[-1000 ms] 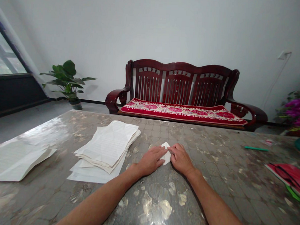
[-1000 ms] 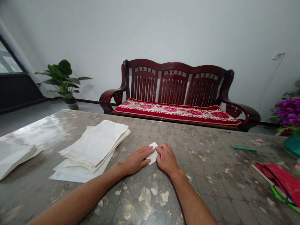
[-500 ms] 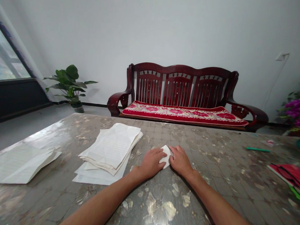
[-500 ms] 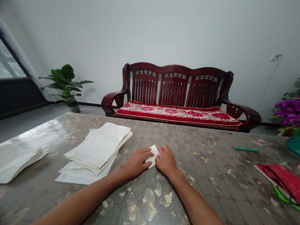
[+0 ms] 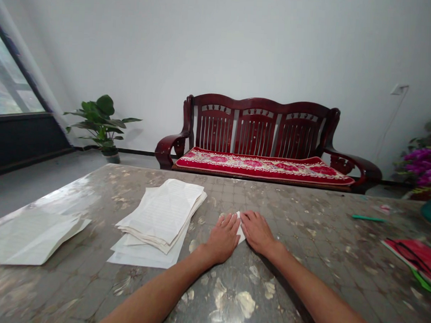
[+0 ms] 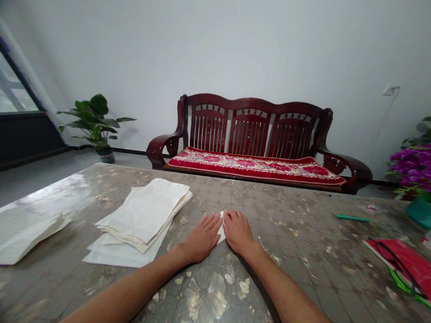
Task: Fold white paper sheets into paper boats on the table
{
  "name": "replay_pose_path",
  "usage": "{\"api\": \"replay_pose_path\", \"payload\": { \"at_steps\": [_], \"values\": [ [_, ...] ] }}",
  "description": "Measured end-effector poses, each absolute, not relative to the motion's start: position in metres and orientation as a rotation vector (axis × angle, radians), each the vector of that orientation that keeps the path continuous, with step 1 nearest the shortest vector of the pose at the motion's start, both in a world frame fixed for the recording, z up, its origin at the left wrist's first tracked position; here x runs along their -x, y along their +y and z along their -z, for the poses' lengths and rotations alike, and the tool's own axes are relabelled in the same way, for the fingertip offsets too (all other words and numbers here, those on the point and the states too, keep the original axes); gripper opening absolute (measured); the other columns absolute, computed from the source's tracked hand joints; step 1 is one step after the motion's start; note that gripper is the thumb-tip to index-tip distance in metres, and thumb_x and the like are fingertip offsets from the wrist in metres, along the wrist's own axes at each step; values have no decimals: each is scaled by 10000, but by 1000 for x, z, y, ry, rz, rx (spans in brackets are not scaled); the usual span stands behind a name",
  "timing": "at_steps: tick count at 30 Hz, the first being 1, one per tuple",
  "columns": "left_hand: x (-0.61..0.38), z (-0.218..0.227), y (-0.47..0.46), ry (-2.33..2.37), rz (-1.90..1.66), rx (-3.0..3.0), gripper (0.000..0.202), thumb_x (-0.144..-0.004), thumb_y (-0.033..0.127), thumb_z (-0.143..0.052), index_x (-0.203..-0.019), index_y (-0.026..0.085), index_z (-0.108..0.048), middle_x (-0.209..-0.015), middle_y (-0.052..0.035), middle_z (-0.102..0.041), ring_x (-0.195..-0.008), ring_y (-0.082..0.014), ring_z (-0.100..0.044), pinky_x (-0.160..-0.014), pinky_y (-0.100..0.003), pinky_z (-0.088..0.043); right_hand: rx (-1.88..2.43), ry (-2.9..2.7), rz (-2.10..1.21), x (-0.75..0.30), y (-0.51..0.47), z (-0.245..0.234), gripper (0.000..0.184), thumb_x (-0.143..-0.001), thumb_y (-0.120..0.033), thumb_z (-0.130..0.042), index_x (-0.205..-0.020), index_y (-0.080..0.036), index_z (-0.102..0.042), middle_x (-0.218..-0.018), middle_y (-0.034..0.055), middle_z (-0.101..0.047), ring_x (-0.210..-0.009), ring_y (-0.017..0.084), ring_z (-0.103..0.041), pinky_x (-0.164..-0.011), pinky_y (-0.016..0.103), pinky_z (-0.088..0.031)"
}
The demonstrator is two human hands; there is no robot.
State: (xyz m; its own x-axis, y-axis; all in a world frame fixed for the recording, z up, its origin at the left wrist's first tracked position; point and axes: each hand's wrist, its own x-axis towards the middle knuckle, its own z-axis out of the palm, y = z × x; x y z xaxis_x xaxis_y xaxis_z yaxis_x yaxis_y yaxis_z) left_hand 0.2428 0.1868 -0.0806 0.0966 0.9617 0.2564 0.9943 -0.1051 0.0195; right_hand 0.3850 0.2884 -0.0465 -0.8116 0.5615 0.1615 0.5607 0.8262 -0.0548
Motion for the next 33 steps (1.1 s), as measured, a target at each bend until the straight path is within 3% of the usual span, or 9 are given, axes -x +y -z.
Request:
{"api": "replay_pose_path", "payload": {
  "at_steps": [4, 10, 18, 25, 33],
  "values": [
    [-242, 81, 186, -1979, 342, 2197, 514, -1009, 346, -329, -1467, 127, -406, -1504, -151, -458, -1418, -287, -388, -1149, -489, -314, 873, -2897, -33, -384, 293, 52, 504, -1017, -333, -274, -1487, -206, -406, -1541, 90, -411, -1428, 240, -315, -1152, 466, -253],
    [-241, 77, 185, -2025, 347, 2198, 529, -1008, 391, -321, -1470, 147, -406, -1531, -129, -425, -1431, -261, -367, -1168, -472, -285, 999, -2982, -124, -383, 298, 50, 544, -1020, -387, -215, -1548, -264, -268, -1624, 33, -229, -1495, 217, -183, -1193, 497, -175],
    [-242, 76, 185, -2027, 375, 2197, 526, -1002, 402, -334, -1464, 164, -417, -1532, -131, -423, -1421, -274, -377, -1163, -494, -280, 1039, -2951, -127, -399, 287, 53, 568, -1011, -436, -243, -1553, -268, -251, -1625, 32, -213, -1501, 223, -161, -1200, 516, -134],
    [-251, 70, 201, -2072, 328, 2140, 443, -993, 365, -392, -1340, 126, -526, -1460, -172, -502, -1389, -297, -419, -1150, -478, -299, 1085, -2912, -105, -403, 277, 52, 563, -1005, -405, -265, -1544, -244, -287, -1618, 60, -233, -1499, 232, -173, -1192, 544, -133],
    [-233, 73, 212, -2005, 330, 2258, 529, -996, 399, -366, -1471, 171, -407, -1540, -128, -411, -1432, -289, -359, -1151, -509, -297, 1082, -2902, -101, -401, 276, 53, 574, -996, -381, -268, -1551, -234, -273, -1614, 82, -243, -1494, 253, -188, -1181, 568, -147]
  ]
}}
